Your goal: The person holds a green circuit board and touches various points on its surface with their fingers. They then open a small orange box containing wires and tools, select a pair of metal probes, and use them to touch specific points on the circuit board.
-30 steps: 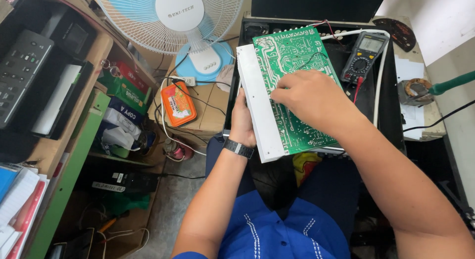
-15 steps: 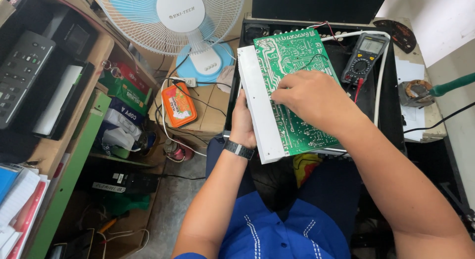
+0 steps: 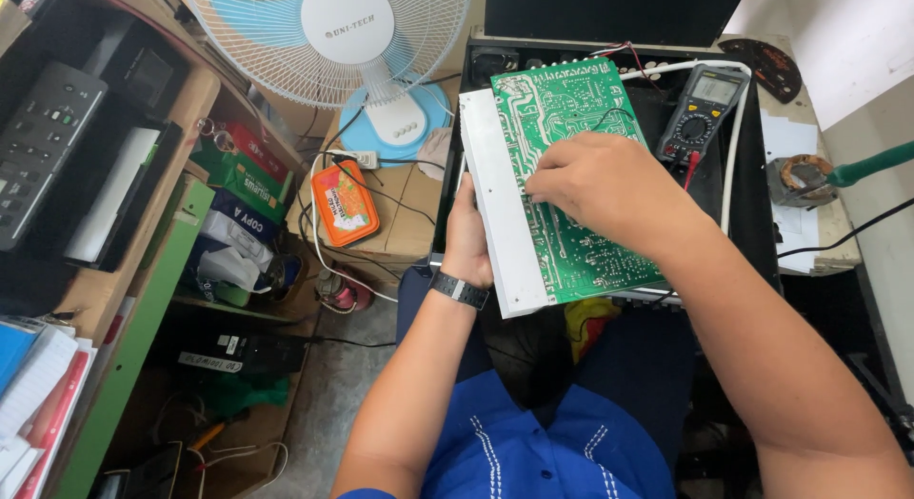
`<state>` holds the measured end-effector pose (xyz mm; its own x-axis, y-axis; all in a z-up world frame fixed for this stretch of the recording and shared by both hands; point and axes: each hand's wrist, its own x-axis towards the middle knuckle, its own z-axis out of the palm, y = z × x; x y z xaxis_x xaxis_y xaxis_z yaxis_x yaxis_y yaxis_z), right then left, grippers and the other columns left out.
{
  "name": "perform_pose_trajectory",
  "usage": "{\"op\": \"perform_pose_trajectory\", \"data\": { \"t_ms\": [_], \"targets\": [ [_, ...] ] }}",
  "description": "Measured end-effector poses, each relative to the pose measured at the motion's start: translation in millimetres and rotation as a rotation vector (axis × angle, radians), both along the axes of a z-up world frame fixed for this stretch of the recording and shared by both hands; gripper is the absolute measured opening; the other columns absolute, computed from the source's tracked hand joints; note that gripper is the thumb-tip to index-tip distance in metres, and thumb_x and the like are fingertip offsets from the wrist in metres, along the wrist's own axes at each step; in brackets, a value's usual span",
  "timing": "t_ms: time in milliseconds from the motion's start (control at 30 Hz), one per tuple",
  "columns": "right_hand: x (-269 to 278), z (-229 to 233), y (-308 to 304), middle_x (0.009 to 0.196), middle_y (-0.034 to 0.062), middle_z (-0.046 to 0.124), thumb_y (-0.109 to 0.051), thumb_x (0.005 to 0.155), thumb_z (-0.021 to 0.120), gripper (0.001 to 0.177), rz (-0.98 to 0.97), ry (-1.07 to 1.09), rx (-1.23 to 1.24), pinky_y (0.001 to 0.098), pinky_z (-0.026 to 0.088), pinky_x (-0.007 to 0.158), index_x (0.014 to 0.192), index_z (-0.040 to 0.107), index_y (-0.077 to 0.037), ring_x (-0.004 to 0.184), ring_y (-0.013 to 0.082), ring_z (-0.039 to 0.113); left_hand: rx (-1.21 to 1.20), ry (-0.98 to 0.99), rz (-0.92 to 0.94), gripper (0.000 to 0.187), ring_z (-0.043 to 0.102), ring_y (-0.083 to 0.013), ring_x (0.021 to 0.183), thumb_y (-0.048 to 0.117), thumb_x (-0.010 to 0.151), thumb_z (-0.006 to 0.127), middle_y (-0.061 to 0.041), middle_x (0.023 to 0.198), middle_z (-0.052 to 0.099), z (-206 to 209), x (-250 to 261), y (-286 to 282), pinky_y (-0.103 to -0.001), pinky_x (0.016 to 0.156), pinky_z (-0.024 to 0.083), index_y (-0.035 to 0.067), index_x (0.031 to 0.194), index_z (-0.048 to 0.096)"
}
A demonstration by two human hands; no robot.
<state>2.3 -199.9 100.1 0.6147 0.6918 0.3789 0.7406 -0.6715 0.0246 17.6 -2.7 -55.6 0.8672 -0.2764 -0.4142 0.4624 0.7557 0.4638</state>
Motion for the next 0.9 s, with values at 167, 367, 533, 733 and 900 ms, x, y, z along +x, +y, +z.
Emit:
{"op": "perform_pose_trajectory", "data": {
  "t_ms": [167, 367, 533, 733, 900],
  "targets": [
    [-0.7, 0.2, 1.4, 0.110, -0.0012, 0.082, -0.030, 0.113, 0.081, 0.011, -0.009, -0.007, -0.015, 0.0419, 0.068, 0.101, 0.104, 0.085, -0.026, 0.117, 0.0274, 0.082, -0.011, -0.001, -0.011, 0.072, 0.074, -0.0307, 0.137, 0.072, 0.118, 0.050, -0.020, 0.156, 0.070, -10.9, 5.1, 1.7, -0.045, 0.105, 0.070, 0.016, 0.159, 0.069],
    [-14.7, 13.4, -4.0, 0.121, 0.0037, 0.083, -0.025, 0.115, 0.077, 0.010, -0.034, 0.154, 0.118, 0.0471, 0.065, 0.106, 0.117, 0.086, -0.022, 0.126, 0.0322, 0.078, -0.146, -0.038, -0.041, 0.067, 0.073, -0.0315, 0.140, 0.070, 0.118, 0.057, -0.017, 0.152, 0.073, -1.7, -4.0, 0.9, -0.047, 0.115, 0.065, 0.017, 0.157, 0.070],
    [-48.9, 23.8, -12.0, 0.134, 0.0139, 0.081, -0.019, 0.112, 0.077, 0.013, -0.042, 0.163, 0.123, 0.0543, 0.062, 0.110, 0.119, 0.086, -0.015, 0.135, 0.0417, 0.074, -0.219, -0.069, -0.105, 0.068, 0.073, -0.0338, 0.141, 0.070, 0.118, 0.057, -0.018, 0.152, 0.073, 11.7, -14.1, -4.1, -0.050, 0.117, 0.063, 0.016, 0.157, 0.070],
    [-72.6, 26.7, -17.2, 0.144, 0.0226, 0.072, 0.004, 0.088, 0.077, 0.057, -0.012, 0.041, -0.078, 0.0603, 0.058, 0.112, 0.141, 0.080, -0.017, 0.140, 0.0464, 0.066, -0.281, -0.119, -0.182, 0.071, 0.071, -0.0364, 0.143, 0.070, 0.119, 0.057, -0.019, 0.156, 0.071, 17.3, -22.2, 0.8, -0.053, 0.119, 0.060, 0.013, 0.160, 0.067],
    [-80.5, 42.9, -15.2, 0.145, 0.0204, 0.073, -0.007, 0.108, 0.071, 0.043, -0.070, -0.040, -0.174, 0.0557, 0.065, 0.090, 0.143, 0.082, -0.028, 0.131, 0.0425, 0.069, -0.329, -0.176, -0.249, 0.074, 0.070, -0.0386, 0.144, 0.070, 0.119, 0.058, -0.020, 0.159, 0.070, 23.5, -22.8, 6.7, -0.055, 0.121, 0.058, 0.011, 0.163, 0.065]
  ]
}}
